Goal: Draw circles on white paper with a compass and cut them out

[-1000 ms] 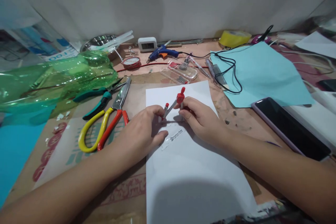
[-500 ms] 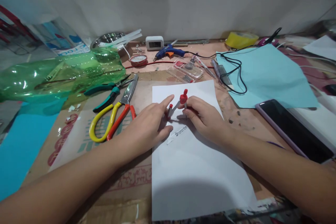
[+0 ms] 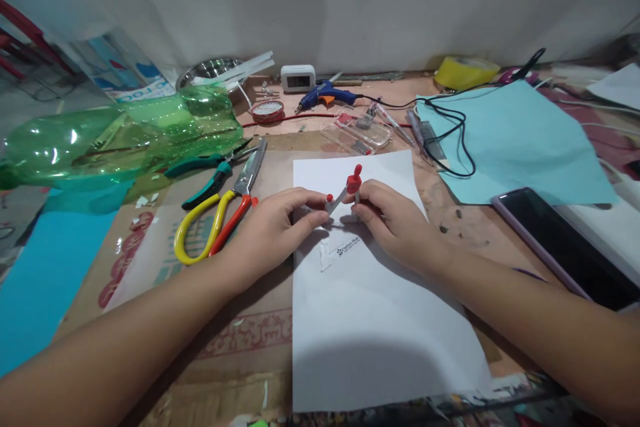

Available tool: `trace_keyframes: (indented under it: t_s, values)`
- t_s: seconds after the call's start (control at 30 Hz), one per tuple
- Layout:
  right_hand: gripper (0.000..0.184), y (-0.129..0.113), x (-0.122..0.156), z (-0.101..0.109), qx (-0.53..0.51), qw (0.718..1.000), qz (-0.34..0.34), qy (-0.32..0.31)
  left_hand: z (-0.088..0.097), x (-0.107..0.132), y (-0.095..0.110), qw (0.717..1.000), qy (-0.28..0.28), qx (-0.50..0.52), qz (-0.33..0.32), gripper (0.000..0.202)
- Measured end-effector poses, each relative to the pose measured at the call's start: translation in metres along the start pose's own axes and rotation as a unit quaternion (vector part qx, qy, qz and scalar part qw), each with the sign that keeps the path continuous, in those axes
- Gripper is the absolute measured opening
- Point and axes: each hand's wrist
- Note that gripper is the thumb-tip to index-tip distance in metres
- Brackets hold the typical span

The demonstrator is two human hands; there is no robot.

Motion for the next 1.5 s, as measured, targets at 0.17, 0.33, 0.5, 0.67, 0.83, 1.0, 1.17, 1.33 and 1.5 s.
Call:
trace_keyframes:
  t_s: [0.17,0.33,0.5,0.67,0.83,1.0,1.17,1.33,1.5]
  values:
    - [0.012,0.000,-0.001,-0.001,0.013,1.000,0.000,0.005,-0.002,-0.001,0.002,1.000,0.008,-0.015,0.012,0.016]
    - [0.012,-0.002,-0.001,0.000,0.008,1.000,-0.008,-0.001,-0.002,-0.001,0.003,1.000,0.013,-0.018,0.017,0.015]
    - [0.012,-0.002,-0.001,0.001,0.004,1.000,-0.006,-0.006,-0.002,-0.002,0.002,1.000,0.005,-0.007,0.016,0.014]
    - [0.012,0.000,-0.001,0.000,0.004,1.000,-0.006,-0.007,0.000,-0.001,0.001,1.000,-0.013,-0.011,0.019,0.016]
    - [0.012,0.001,0.000,-0.001,-0.006,1.000,-0.001,-0.010,-0.003,0.000,0.000,0.989,-0.069,-0.132,0.000,0.023]
    - [0.012,0.001,-0.001,-0.001,-0.007,1.000,-0.004,-0.006,-0.006,0.001,-0.003,0.986,-0.056,-0.158,-0.018,0.039]
    - [0.012,0.001,-0.001,0.000,-0.006,1.000,-0.003,-0.003,-0.005,0.002,-0.006,0.984,-0.042,-0.170,-0.011,0.047]
    - [0.012,0.000,-0.001,0.001,-0.008,1.000,-0.003,0.002,-0.005,0.002,-0.006,0.984,-0.045,-0.174,-0.016,0.046]
    - [0.014,-0.001,-0.001,0.001,-0.011,1.000,-0.004,0.006,-0.005,0.003,-0.009,0.983,-0.046,-0.177,-0.020,0.046]
Point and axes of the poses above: each hand's wrist, its own x-axis away from the middle knuckle, its own z-axis out of the back of the hand, y = z × x, and after that the axes turned 12 degrees about -y, right-handed
